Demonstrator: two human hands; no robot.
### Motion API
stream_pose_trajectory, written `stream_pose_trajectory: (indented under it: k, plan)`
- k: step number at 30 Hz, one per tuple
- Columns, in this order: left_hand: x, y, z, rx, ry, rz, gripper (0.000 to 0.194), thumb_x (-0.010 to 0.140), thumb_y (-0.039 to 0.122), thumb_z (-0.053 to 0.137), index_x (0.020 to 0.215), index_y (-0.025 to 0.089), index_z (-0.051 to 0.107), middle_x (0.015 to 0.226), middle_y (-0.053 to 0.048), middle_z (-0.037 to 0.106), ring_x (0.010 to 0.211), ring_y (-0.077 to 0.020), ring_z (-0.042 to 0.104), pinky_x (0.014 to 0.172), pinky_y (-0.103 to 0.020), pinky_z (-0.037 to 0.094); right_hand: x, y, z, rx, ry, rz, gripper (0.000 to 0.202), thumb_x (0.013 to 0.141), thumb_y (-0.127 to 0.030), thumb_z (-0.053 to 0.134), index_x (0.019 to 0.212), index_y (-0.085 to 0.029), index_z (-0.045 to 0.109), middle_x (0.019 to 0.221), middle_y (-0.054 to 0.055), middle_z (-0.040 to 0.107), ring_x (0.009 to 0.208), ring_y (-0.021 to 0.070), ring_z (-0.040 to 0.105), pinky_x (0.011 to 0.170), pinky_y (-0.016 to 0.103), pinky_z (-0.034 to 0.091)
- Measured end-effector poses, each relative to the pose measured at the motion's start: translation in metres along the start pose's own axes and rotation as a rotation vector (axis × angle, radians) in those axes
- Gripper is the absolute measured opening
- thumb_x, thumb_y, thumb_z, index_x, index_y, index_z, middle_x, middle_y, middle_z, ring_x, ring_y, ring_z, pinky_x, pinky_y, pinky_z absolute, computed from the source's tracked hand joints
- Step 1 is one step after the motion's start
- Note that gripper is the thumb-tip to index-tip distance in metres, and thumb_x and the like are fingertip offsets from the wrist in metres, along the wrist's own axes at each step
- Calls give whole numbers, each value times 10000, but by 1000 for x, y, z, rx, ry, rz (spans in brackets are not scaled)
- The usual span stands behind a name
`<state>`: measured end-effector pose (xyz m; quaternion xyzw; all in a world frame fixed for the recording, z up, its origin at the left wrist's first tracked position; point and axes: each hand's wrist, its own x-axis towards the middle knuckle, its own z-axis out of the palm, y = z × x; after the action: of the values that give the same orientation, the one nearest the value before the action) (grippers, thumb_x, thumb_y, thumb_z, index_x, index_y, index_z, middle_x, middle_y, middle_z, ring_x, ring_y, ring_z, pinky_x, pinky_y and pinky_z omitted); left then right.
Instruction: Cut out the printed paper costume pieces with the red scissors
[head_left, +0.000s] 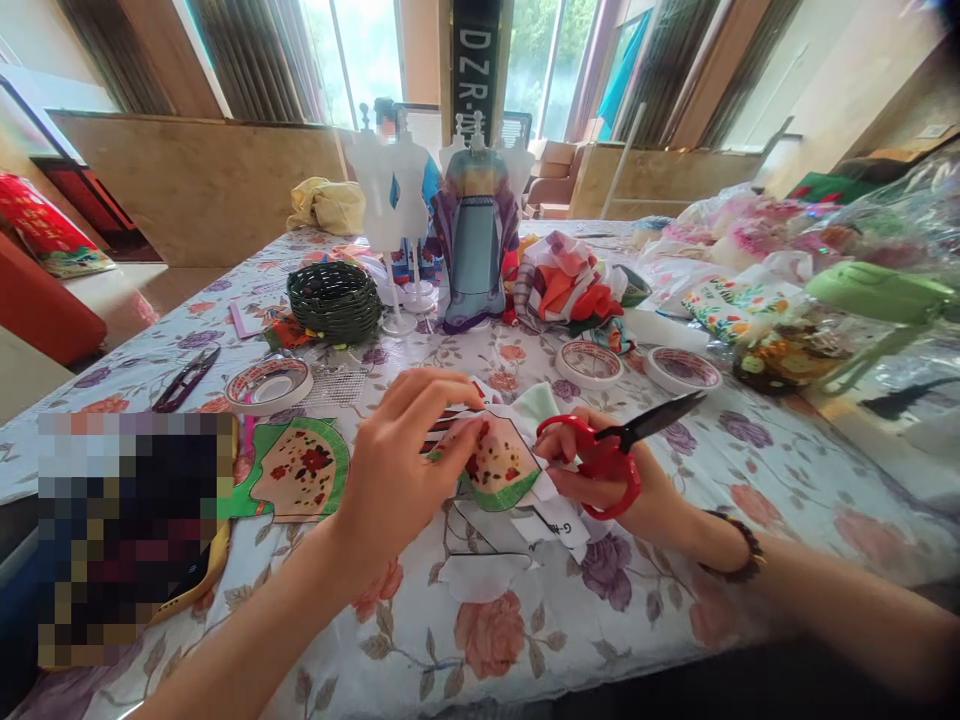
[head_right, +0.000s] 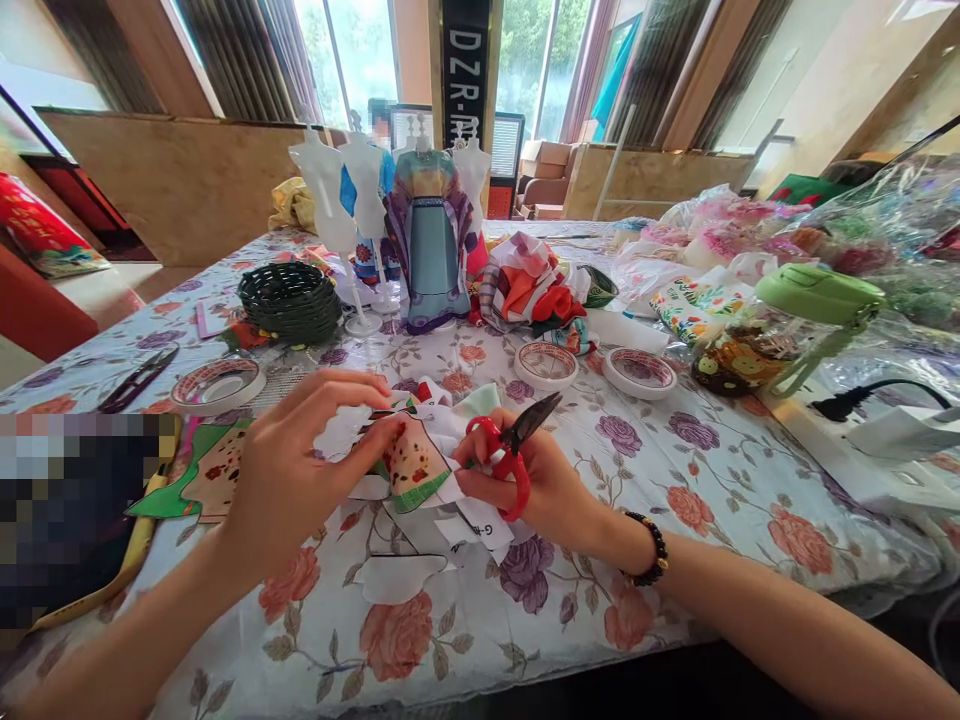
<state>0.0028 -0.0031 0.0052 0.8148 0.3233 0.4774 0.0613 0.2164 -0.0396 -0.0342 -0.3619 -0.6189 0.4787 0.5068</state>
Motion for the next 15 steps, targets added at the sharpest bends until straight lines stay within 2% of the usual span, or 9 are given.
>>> stream_pose_trajectory:
  k: [3,6,7,9,11,13,15]
  plan:
    - [-5,2,2,119,59,242,164,817,47,605,823,209,584,848,-6,684,828,-153,612,796,-303,495,0,0,0,1,11,33,254,795,-189,733,730,-229,490,784,-13,598,810,162,600,698,301,509]
    - [-9,4,4,161,-11,306,88,807,145,657,824,201,592,805,-5,727,710,-162,614,713,-324,481,-1,1,0,51,-2,41,265,782,-199,747,725,-224,489,800,-6,619,799,156,612,674,285,509]
    - [-10,5,6,180,-37,285,82,811,220,678,811,194,600,803,-15,738,700,-174,624,706,-338,480,-1,1,0,58,1,44,270,775,-211,753,723,-223,489,803,-4,624,793,156,616,667,283,510]
    - [-11,5,8,212,-72,215,217,805,383,703,789,179,629,807,-46,752,718,-210,649,713,-369,488,-1,0,1,42,18,45,278,767,-239,760,716,-224,487,797,0,627,763,155,612,648,282,510]
    - [-13,6,11,211,-80,142,306,782,473,712,778,170,662,830,-68,762,755,-242,668,737,-396,501,0,-2,1,7,38,45,278,772,-254,754,713,-226,484,792,0,625,726,149,602,634,282,512]
    - [-14,8,12,166,-84,83,273,772,443,732,779,174,689,867,-64,772,776,-244,681,756,-401,511,0,-3,0,-10,50,51,269,784,-254,742,718,-231,482,809,4,634,713,147,604,632,287,520]
    - [-14,10,13,85,-90,36,163,778,344,743,769,186,704,882,-41,780,781,-220,694,760,-374,522,0,-3,0,0,54,59,269,787,-252,738,722,-239,478,827,11,650,751,165,625,658,306,532]
